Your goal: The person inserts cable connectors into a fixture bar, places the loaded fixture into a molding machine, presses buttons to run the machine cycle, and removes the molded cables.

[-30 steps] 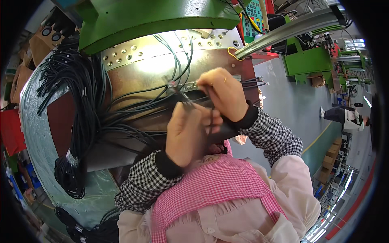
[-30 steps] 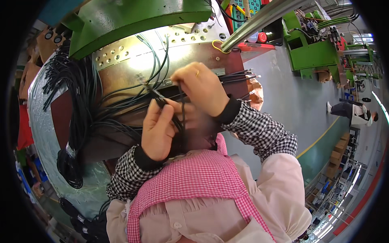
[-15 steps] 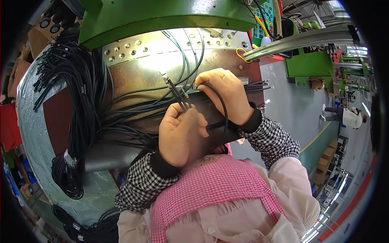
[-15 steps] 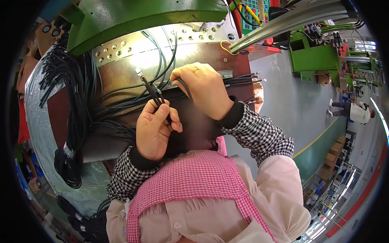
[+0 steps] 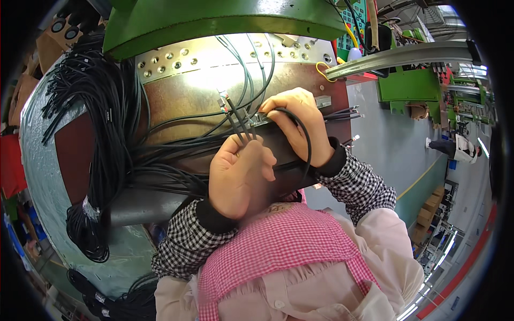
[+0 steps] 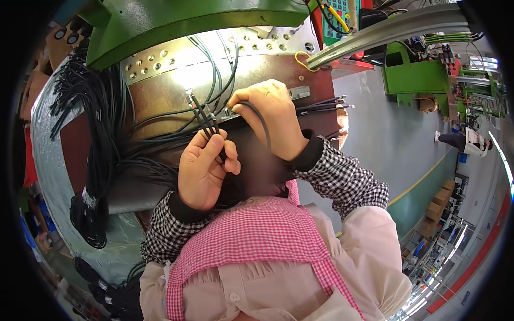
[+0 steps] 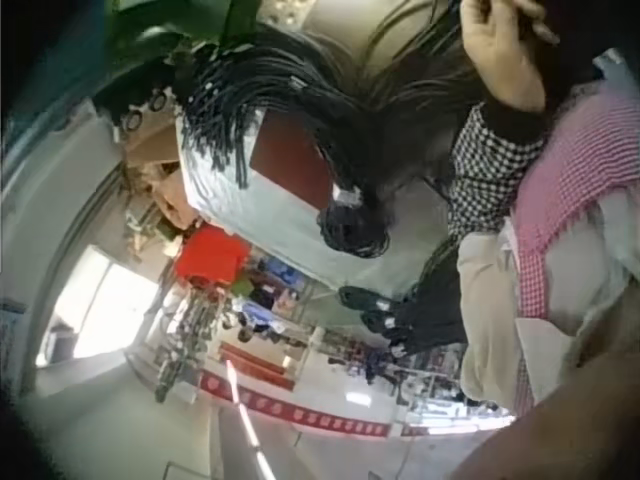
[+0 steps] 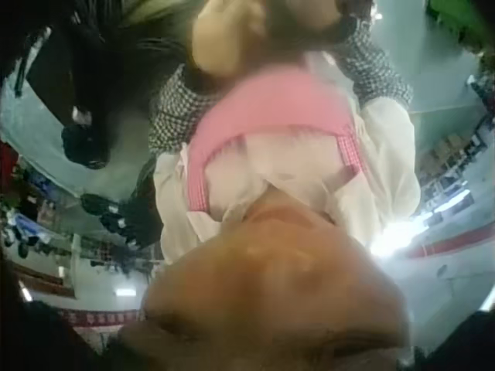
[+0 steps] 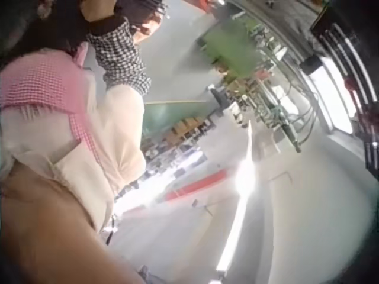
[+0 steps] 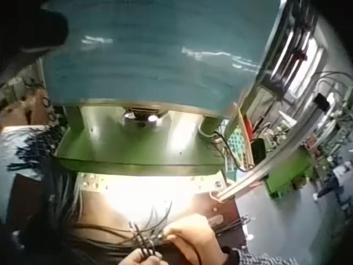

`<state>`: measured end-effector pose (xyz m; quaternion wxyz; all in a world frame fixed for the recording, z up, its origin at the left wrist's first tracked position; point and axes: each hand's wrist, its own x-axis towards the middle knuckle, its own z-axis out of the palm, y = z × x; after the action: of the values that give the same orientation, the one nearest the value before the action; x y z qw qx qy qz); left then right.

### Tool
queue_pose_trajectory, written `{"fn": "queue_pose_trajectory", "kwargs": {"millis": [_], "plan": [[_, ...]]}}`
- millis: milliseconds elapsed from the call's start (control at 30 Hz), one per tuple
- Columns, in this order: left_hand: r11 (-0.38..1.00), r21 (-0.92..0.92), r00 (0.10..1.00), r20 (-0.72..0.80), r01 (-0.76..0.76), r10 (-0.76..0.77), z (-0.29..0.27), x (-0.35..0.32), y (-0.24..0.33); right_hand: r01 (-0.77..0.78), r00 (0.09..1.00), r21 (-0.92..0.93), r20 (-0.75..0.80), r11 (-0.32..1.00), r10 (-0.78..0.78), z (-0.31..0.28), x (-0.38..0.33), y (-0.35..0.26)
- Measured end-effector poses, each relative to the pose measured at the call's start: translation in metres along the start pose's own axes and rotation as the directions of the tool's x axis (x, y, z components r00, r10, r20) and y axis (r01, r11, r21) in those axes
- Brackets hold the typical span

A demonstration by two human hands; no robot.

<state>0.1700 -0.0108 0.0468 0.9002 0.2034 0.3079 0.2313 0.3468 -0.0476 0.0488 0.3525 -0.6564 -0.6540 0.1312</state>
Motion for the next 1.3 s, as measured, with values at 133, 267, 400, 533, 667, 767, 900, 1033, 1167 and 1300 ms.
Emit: {"fn": "queue_pose_trajectory", "kwargs": {"millis": [133,267,400,533,667,767,900,1033,1167,1300], "plan": [[1.0,-0.025,1.0,0.004,0.015,-0.015,-0.001,0.0,0.001,0.049,0.999,0.006,-0.022,0.999,-0.049,-0.001,0.001,0.001],[0.999,-0.022,0.999,0.0,0.039,-0.039,-0.002,0.001,0.003,0.062,0.998,0.005,-0.004,0.998,-0.062,-0.001,0.002,0.001],[0.998,-0.041,0.999,0.016,0.046,-0.046,-0.004,0.001,0.002,0.046,0.998,0.015,0.032,0.999,-0.047,0.0,-0.001,0.0],[0.996,-0.062,0.998,0.026,0.067,-0.066,-0.002,0.001,0.004,0.182,0.981,-0.175,-0.041,0.968,-0.192,0.01,-0.007,0.004],[0.992,-0.124,0.997,0.078,0.027,-0.017,-0.001,0.005,0.005,0.162,0.985,-0.196,-0.035,0.967,-0.172,0.011,-0.006,0.005],[0.988,-0.154,0.994,0.11,0.008,0.009,-0.002,0.005,0.008,0.171,0.967,0.045,0.185,0.984,-0.176,-0.013,0.008,0.012],[0.982,-0.166,0.985,0.161,0.086,-0.059,0.009,0.002,0.012,0.38,0.923,-0.207,0.029,0.901,-0.383,-0.024,0.018,-0.012],[0.983,-0.059,0.959,0.234,0.176,-0.158,0.015,-0.003,0.013,0.539,0.824,-0.343,0.025,0.769,-0.566,-0.023,0.011,-0.008],[0.997,0.029,0.996,0.04,0.073,-0.074,0.017,-0.005,0.006,0.273,0.957,-0.187,-0.045,0.944,-0.286,-0.026,0.006,0.008],[0.992,-0.015,0.987,0.104,0.127,-0.125,0.011,-0.002,0.005,0.161,0.986,0.005,0.039,0.987,-0.161,-0.02,0.003,0.019]]}}
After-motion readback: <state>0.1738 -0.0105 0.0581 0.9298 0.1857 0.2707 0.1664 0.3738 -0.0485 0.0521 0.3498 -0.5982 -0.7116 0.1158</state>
